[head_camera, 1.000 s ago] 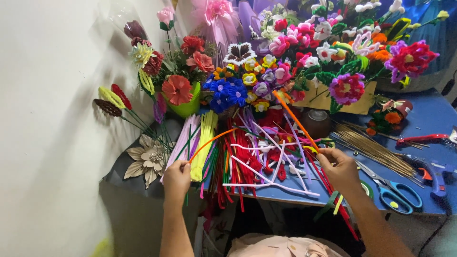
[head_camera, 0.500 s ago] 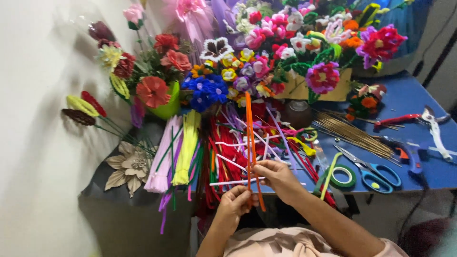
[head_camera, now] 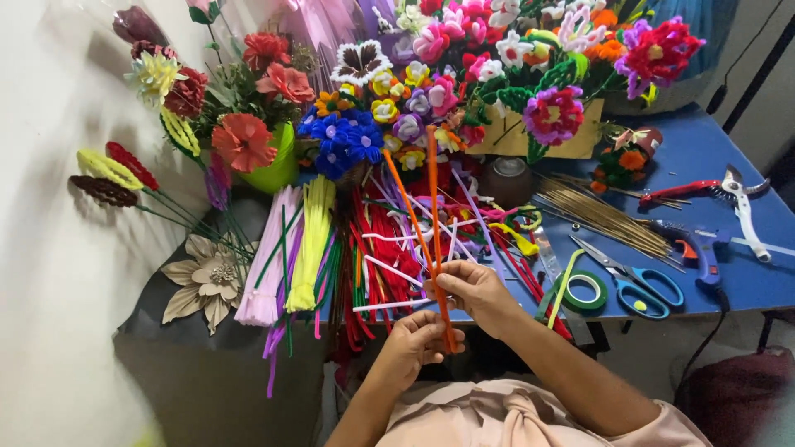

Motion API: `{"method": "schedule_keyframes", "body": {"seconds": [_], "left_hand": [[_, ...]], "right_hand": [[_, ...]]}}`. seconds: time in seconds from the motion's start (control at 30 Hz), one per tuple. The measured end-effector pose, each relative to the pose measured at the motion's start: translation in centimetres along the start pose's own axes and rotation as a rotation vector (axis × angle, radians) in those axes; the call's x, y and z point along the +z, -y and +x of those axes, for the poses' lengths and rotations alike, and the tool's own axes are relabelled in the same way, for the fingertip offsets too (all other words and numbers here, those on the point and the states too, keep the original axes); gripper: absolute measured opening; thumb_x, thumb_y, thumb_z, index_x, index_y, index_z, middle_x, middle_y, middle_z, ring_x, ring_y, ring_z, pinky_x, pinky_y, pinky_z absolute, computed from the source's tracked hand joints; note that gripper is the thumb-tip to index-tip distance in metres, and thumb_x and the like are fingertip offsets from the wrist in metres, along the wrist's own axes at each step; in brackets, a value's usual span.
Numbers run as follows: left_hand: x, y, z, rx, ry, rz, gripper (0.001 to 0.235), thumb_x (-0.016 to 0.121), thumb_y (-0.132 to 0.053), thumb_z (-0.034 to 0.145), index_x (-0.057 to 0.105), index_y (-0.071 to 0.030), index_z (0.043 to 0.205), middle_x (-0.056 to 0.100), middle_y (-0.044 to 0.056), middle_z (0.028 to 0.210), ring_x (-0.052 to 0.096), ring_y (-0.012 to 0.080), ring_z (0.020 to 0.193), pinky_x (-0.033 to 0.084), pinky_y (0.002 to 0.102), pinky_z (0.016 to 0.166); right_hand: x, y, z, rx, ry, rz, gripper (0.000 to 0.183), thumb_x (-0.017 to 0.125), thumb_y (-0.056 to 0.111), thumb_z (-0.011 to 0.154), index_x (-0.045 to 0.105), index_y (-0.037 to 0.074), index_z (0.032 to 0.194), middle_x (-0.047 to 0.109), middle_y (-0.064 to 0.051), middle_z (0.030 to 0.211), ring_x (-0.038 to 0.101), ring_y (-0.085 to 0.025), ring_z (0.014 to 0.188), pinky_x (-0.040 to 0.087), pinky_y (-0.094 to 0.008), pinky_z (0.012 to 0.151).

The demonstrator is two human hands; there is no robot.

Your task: The person selects and manipulates pink and orange pipe cleaners on a cluttered craft table. They twist and bend the pipe cleaners by hand, then use a thin wooden stick to wrap and shape the orange pipe cleaner into a curved form.

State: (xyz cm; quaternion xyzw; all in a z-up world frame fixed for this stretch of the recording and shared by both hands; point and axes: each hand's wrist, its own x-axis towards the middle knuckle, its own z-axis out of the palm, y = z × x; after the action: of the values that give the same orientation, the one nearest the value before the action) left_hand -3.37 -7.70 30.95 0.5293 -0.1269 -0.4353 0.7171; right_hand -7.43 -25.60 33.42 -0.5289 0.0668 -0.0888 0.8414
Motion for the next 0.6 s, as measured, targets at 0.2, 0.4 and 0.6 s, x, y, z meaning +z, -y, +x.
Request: {"method": "schedule_keyframes", "body": {"seconds": [0.2,0.4,0.6], "left_hand": [[-0.5,-1.7,-0.3,0.116,0.019,0.178,0.039,0.070,-0.017,0.093,0.070,0.001,0.128,0.078,0.013,0.103,0.076,0.0199,0.086,0.064,0.029,0.072],[-0.5,-5.3,-0.1,0.599,-0.238,0.416,0.039,0.062,-0.026,0.097,0.074,-0.001,0.124,0.075,0.015,0.130,0.072,0.0247,0.123,0.060,0.036,0.102],[1.3,-6.6,0.2,0.576,-0.314,0.351,0.035,0.075,-0.024,0.089,0.080,-0.001,0.115,0.084,0.012,0.103,0.079,0.0176,0.095,0.065,0.032,0.085]], "right_hand": [[0.2,-0.4,-1.1,-0.132,0.024,-0.160,0.012,0.071,0.008,0.095,0.073,0.000,0.103,0.077,-0.014,0.085,0.069,-0.018,0.072,0.055,-0.028,0.064],[1.2,-1.0,-3.2,-0.209,0.098,-0.317,0.014,0.069,0.009,0.096,0.076,0.001,0.105,0.080,-0.010,0.086,0.072,-0.014,0.073,0.058,-0.023,0.063],[1.5,-1.4,-3.5,-0.144,0.070,-0.376,0.013,0.069,0.009,0.096,0.078,0.003,0.104,0.078,-0.009,0.079,0.070,-0.013,0.068,0.057,-0.024,0.061]]}}
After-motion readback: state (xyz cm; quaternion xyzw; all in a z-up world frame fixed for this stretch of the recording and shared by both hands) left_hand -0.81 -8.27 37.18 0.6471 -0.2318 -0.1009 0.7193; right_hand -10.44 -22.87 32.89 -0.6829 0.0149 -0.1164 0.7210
